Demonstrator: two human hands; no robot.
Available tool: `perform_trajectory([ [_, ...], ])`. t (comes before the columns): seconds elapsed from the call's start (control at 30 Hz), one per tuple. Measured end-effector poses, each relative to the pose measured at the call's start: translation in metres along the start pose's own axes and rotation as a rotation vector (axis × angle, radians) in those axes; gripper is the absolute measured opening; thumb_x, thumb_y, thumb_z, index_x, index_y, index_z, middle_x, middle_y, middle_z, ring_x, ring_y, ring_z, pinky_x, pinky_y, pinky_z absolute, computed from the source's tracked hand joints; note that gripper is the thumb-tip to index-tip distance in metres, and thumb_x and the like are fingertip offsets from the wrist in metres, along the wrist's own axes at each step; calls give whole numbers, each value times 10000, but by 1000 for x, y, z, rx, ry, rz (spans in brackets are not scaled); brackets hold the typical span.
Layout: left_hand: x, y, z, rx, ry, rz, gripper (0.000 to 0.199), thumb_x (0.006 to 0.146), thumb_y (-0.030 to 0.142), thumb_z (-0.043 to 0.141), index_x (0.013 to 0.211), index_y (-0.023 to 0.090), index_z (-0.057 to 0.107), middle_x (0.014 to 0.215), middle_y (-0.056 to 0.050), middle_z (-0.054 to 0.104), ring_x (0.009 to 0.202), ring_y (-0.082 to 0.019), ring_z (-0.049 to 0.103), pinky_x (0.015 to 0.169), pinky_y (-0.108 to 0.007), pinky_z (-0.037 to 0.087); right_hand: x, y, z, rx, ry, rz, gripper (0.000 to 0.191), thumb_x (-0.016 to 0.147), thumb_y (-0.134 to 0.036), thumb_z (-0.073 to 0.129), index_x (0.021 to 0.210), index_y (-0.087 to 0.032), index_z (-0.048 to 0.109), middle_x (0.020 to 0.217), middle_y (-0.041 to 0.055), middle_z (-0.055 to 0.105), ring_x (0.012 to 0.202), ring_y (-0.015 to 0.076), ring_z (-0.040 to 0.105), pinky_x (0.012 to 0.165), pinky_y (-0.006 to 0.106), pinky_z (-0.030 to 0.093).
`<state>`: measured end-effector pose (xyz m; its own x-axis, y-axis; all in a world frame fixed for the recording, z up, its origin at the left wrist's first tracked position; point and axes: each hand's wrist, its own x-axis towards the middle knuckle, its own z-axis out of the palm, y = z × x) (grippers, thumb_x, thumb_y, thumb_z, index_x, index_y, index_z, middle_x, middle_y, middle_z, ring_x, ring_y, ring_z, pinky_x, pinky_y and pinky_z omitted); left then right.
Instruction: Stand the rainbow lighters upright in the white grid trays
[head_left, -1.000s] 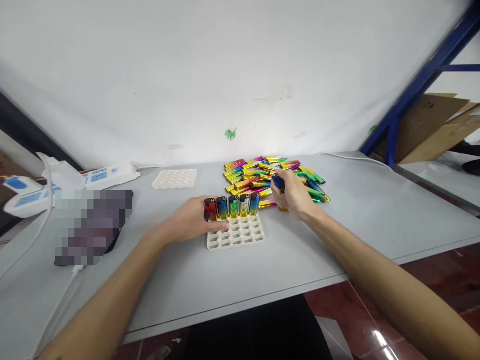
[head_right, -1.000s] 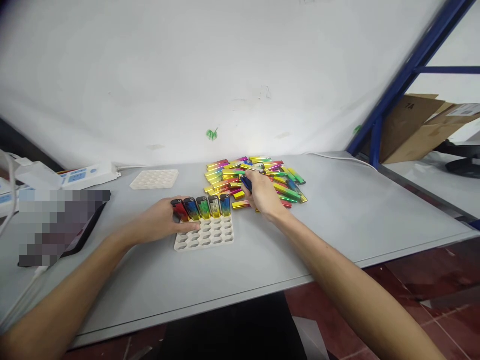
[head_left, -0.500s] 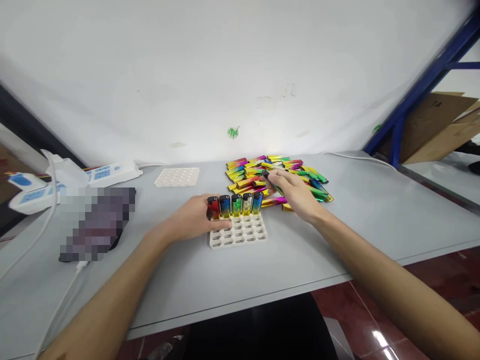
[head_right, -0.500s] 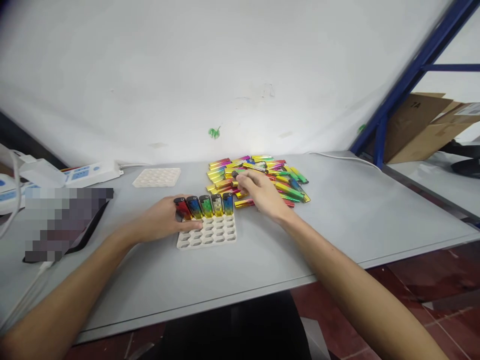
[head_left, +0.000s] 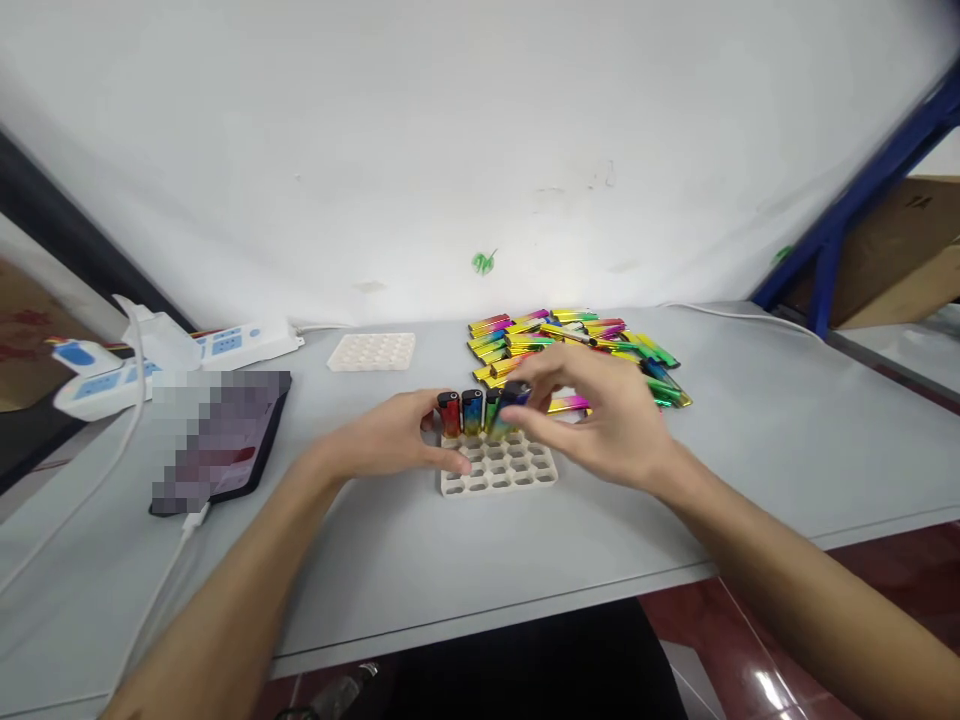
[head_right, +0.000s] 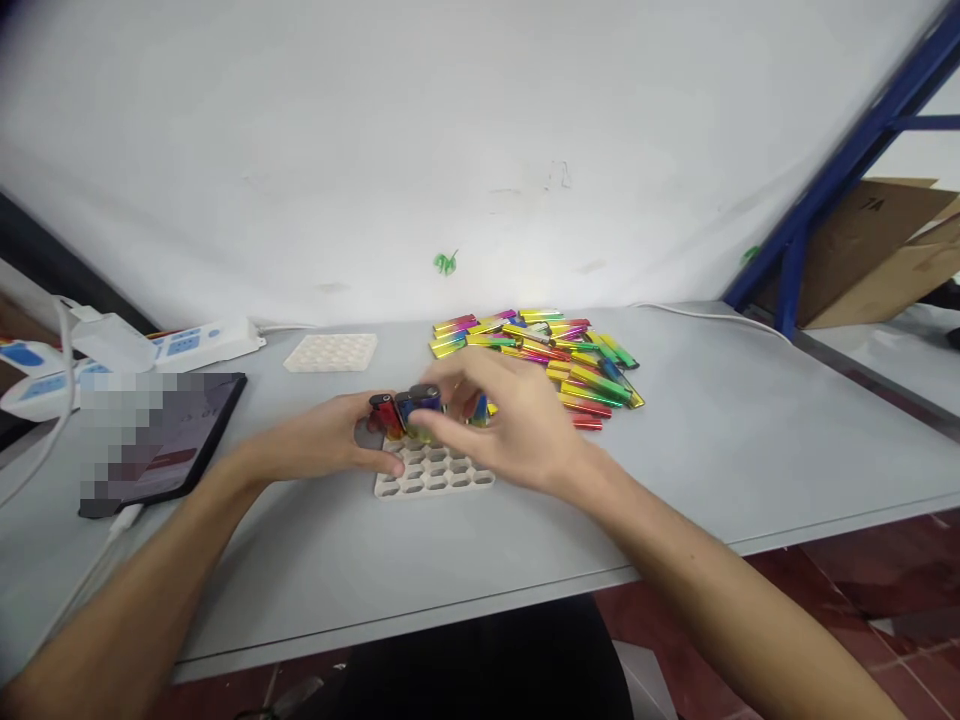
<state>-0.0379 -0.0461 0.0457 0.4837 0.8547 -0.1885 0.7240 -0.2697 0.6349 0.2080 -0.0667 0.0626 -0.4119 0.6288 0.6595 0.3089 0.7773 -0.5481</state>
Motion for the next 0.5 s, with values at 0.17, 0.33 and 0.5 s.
perform_trajectory([
  [0.17, -2, 1, 0, -57, -50, 41, 472, 676, 533, 782, 1005, 235, 620, 930, 7, 662, 861, -208, 609, 678, -276, 439, 10, -9, 34, -230, -206, 20, 187, 874, -298, 719, 1019, -191, 670, 842, 21, 701, 652, 123, 611, 569, 247, 423],
  [0.33, 0, 0, 2, -79, -38, 74, 388, 707, 505, 752, 958, 239, 623, 898, 22, 674, 833, -196, 627, 666, -272, 447, 16, -12, 44, -421, -293, 135, 206, 896, -301, 688, 1055, -170, 685, 901, 77, 710, 689, 164, 617, 589, 274, 399],
  [0.5, -2, 3, 3, -101, -31, 70, 327, 727, 464, 719, 950, 243, 625, 905, 18, 691, 853, -210, 642, 680, -279, 458, 16, -15, 43, -430, -356, 142, 197, 910, -345, 664, 1048, -204, 669, 926, 93, 715, 774, 218, 639, 595, 296, 371],
])
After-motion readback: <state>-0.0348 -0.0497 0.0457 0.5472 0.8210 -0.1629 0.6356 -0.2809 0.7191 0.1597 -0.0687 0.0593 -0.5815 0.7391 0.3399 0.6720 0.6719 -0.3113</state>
